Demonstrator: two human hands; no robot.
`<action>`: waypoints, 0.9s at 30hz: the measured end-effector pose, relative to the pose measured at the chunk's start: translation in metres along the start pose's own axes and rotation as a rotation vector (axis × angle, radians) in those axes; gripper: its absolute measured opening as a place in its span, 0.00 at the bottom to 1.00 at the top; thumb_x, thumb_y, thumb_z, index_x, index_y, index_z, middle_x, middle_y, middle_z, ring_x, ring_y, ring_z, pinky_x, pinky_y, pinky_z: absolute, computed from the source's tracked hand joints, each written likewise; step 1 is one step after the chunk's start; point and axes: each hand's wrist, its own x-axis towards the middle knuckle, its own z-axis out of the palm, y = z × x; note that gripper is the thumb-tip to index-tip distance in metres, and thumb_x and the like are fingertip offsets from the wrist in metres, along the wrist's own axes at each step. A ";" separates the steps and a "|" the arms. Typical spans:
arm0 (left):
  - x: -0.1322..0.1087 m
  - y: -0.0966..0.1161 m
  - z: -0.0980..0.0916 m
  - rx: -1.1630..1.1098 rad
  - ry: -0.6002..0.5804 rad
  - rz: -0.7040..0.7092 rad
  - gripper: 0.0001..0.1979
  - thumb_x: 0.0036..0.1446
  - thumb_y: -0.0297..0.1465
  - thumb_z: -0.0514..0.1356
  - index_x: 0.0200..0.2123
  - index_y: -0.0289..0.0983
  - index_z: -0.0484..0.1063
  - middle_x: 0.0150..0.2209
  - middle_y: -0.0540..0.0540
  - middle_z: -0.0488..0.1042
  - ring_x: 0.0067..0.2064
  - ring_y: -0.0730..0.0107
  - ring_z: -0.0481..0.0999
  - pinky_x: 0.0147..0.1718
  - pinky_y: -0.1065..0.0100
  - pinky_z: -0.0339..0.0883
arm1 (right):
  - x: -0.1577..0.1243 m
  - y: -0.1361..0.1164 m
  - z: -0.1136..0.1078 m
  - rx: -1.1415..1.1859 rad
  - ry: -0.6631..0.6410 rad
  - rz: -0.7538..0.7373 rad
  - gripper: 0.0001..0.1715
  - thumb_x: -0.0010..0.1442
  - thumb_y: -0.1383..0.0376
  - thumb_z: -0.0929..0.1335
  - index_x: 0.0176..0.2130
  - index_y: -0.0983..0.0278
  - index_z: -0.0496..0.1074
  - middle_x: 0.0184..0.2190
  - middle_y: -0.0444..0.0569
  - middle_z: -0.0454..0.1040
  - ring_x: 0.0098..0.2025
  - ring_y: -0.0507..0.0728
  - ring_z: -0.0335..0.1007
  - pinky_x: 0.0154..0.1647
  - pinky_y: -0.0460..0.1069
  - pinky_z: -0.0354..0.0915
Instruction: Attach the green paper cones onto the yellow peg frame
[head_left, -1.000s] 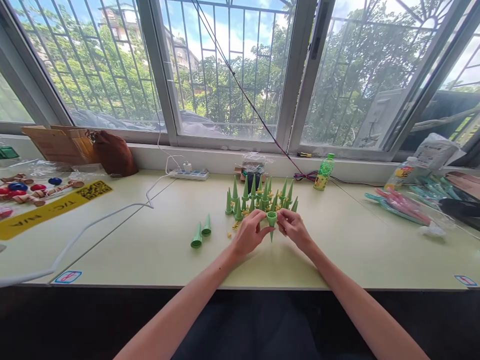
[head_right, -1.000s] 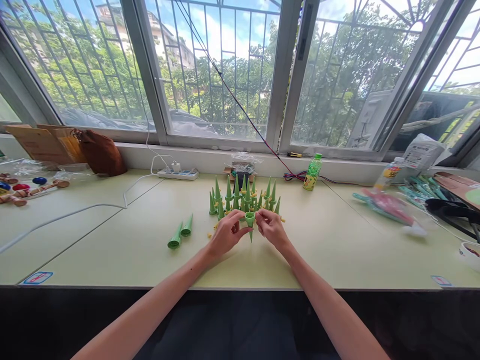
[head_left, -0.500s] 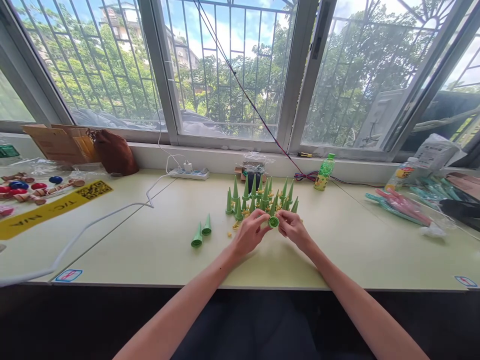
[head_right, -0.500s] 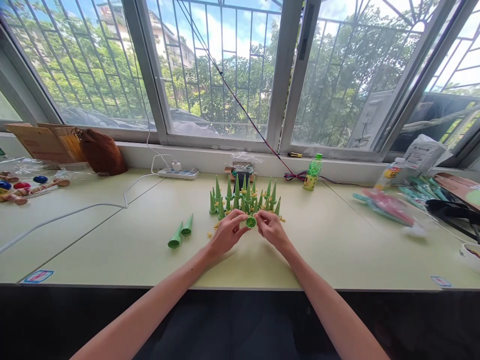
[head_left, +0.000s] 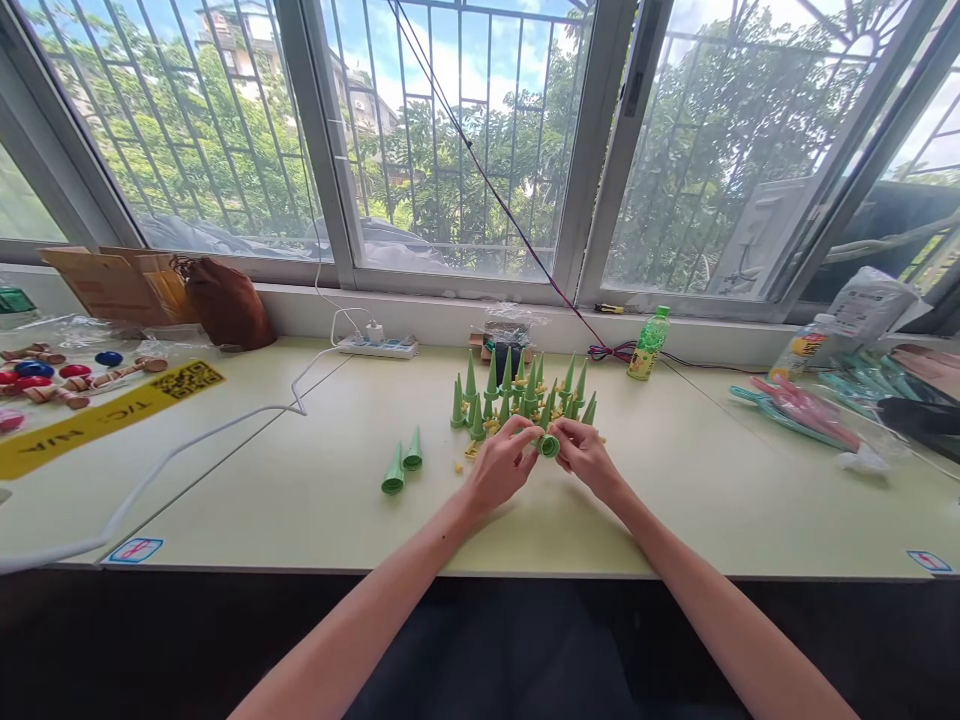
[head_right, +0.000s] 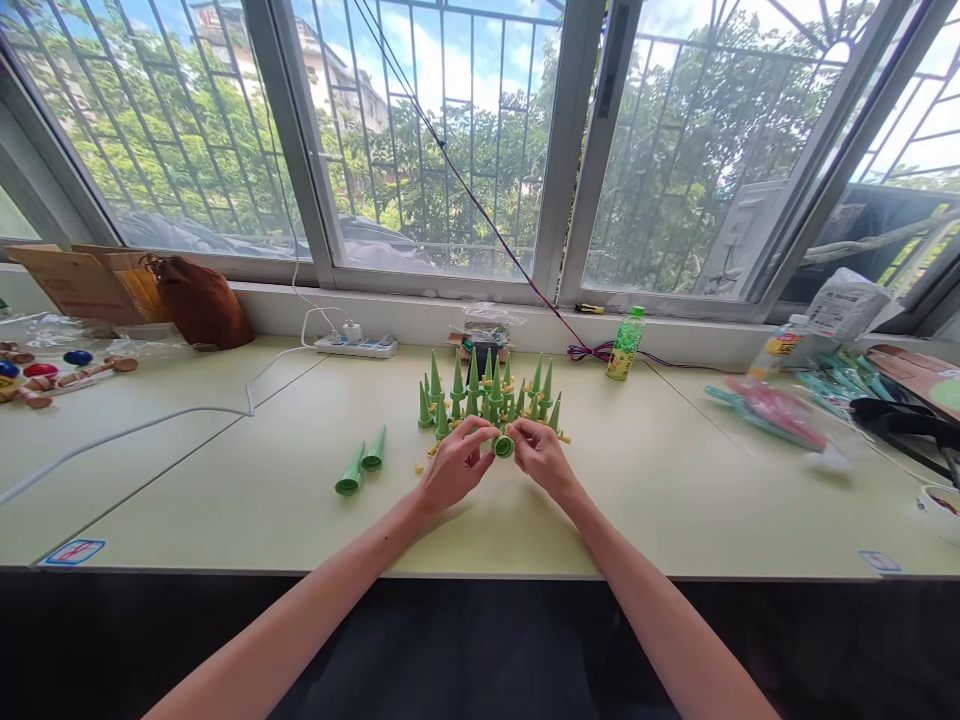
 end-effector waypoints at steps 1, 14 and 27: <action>0.001 0.002 0.000 -0.027 -0.005 -0.023 0.15 0.56 0.23 0.55 0.47 0.41 0.68 0.47 0.45 0.67 0.22 0.84 0.63 0.26 0.74 0.63 | 0.000 0.000 0.000 0.011 0.004 -0.002 0.24 0.60 0.47 0.66 0.25 0.62 0.62 0.16 0.37 0.52 0.16 0.47 0.50 0.15 0.45 0.48; 0.010 0.013 -0.004 -0.293 -0.047 -0.411 0.29 0.64 0.47 0.45 0.19 0.34 0.68 0.18 0.49 0.68 0.22 0.75 0.66 0.26 0.72 0.58 | -0.001 -0.002 -0.001 0.010 0.053 -0.027 0.21 0.61 0.50 0.67 0.27 0.63 0.64 0.16 0.37 0.51 0.16 0.47 0.49 0.15 0.45 0.47; 0.007 0.009 -0.006 -0.448 -0.257 -0.521 0.30 0.62 0.52 0.46 0.24 0.34 0.71 0.12 0.53 0.61 0.16 0.76 0.61 0.22 0.71 0.56 | -0.004 -0.003 -0.001 -0.066 0.024 -0.026 0.22 0.61 0.51 0.66 0.25 0.63 0.63 0.15 0.38 0.54 0.16 0.47 0.50 0.17 0.45 0.48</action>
